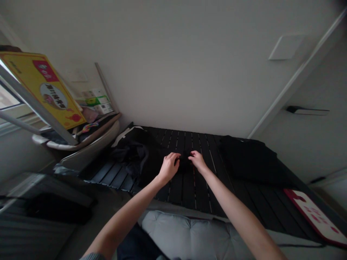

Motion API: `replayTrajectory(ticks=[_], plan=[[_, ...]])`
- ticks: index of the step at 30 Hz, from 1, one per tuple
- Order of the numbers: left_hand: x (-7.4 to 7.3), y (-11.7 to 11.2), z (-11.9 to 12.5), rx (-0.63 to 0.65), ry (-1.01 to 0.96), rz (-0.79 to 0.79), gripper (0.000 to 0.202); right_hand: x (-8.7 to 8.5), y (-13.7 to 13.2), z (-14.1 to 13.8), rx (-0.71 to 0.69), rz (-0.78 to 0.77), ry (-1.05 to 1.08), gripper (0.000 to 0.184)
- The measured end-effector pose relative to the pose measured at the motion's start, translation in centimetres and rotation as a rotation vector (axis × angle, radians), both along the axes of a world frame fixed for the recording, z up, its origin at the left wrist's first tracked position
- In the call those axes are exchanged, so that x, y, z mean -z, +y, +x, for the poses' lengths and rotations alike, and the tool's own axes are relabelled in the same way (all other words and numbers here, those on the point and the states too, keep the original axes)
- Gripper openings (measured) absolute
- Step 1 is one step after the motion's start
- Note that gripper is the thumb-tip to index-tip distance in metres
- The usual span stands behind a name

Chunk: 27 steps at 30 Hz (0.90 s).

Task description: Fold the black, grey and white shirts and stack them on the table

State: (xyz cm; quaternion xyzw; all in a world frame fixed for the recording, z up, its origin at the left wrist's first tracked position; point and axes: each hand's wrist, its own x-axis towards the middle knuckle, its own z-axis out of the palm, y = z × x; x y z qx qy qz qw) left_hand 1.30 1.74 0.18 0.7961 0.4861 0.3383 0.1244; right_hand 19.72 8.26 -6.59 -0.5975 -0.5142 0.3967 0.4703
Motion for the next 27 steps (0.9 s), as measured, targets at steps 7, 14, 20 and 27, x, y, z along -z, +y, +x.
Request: replayTrajectory(ticks=[7,14,20,27], plan=[[-1.2,2.1,-6.3,-0.838,0.086,-0.024,0.070,-0.5,0.4,2.8,0.179,0.230,-0.039,0.015],[0.3,4.4,-9.1,-0.663,-0.134,-0.250,0.068,-0.5,0.2,3.8,0.211,0.276,0.072,0.018],[0.3,0.7,-3.9,-0.148,-0.270,-0.165,0.055,0.6,0.7,4.9,0.226,0.255,0.063,0.020],[0.0,-5.1,1.0,0.554,-0.024,-0.372,0.053,1.3,1.2,7.0,0.360,0.147,-0.126,0.022]])
